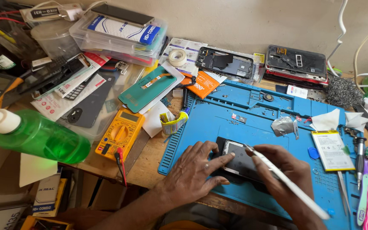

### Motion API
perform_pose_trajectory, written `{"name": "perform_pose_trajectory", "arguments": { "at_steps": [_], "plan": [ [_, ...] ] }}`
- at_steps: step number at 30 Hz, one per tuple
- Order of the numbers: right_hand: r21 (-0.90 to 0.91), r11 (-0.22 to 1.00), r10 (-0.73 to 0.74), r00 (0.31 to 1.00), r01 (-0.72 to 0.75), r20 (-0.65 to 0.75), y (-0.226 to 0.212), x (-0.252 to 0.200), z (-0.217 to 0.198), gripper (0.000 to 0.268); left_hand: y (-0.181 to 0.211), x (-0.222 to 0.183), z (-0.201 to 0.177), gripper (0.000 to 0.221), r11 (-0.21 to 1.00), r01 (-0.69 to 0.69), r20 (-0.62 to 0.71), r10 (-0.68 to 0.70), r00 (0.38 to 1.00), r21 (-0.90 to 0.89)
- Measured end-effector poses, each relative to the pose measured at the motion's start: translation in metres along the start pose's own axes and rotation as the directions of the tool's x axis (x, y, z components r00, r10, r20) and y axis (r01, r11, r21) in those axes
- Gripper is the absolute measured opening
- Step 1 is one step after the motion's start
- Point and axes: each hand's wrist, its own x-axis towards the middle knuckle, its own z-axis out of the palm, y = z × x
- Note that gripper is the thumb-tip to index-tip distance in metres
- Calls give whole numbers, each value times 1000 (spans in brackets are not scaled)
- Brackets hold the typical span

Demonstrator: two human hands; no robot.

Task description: The person disassembles a smartphone, removing the back cover and battery. They then use tweezers and a metal file to scrape adhesive residue from the phone's internal frame and back cover.

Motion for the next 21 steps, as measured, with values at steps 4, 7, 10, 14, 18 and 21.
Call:
{"name": "perform_pose_trajectory", "arguments": {
  "at_steps": [4, 7, 10, 14, 18, 21],
  "plan": [
    [-98, 985, -136, 989, 140, 52, -2, 9, 7, 28, 0, 0, 1, 55, 998, -27, -28, 29, 999, 51],
    [-46, 977, -205, 978, 207, 42, 7, 16, 13, 26, -1, 1, 1, 55, 998, -27, -3, 27, 1000, 64],
    [-47, 983, -178, 984, 179, 28, 13, 22, 16, 23, -2, 2, 1, 56, 999, -11, 47, 9, 999, 50],
    [-76, 983, -164, 986, 166, 40, 15, 27, 20, 21, -3, 2, 1, 55, 999, -18, 57, 16, 998, 50],
    [-102, 977, -187, 982, 190, 35, 15, 28, 22, 20, -4, 2, 2, 55, 999, -20, 51, 17, 999, 51],
    [-82, 978, -189, 981, 191, 34, 17, 28, 23, 20, -6, 2, 3, 55, 999, -27, 47, 25, 999, 44]
  ]
}}
